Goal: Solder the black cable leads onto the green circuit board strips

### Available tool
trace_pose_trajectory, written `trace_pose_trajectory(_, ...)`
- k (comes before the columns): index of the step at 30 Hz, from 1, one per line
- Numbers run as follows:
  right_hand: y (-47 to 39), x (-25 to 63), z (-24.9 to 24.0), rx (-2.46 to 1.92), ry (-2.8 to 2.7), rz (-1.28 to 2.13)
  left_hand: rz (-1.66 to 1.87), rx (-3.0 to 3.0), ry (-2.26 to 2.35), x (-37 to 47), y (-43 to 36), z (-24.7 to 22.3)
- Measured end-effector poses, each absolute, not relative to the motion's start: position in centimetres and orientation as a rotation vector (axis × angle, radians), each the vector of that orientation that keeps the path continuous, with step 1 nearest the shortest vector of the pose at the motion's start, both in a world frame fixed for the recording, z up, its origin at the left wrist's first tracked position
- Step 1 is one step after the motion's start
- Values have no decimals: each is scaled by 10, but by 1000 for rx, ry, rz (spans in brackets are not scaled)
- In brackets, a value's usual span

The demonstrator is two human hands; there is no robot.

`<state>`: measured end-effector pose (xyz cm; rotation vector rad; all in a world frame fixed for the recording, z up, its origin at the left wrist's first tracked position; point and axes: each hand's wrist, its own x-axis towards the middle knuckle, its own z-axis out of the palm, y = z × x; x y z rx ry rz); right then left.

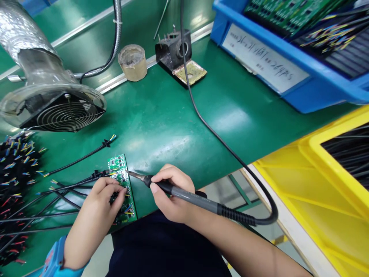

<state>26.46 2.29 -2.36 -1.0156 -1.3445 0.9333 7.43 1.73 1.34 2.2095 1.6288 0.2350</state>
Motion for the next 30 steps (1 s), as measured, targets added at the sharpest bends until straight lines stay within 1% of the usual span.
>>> trace_pose_trajectory(8, 22, 264, -27, -1034, -1315, 934, 247, 2160, 1690, 74, 16, 12)
trace_pose_trajectory(14, 20, 265, -29, -1029, -1309, 926, 456, 2342, 1809, 47, 28, 19)
trace_pose_trajectory(16, 20, 266, -30, -1019, -1315, 929, 395, 2456, 1815, 35, 38, 21)
trace_pose_trajectory(20, 19, 266, -33, -1029, -1323, 931, 168, 2572, 1624, 26, 53, 16)
trace_pose_trajectory(23, 19, 265, -33, -1042, -1310, 917, 89, 2659, 1530, 28, 55, 15)
trace_pose_trajectory(26, 20, 264, -31, -1029, -1301, 896, 199, 2678, 1453, 25, 56, 27)
trace_pose_trajectory(30, 20, 264, -32, -1014, -1311, 894, 514, 2402, 1725, 16, 65, 56)
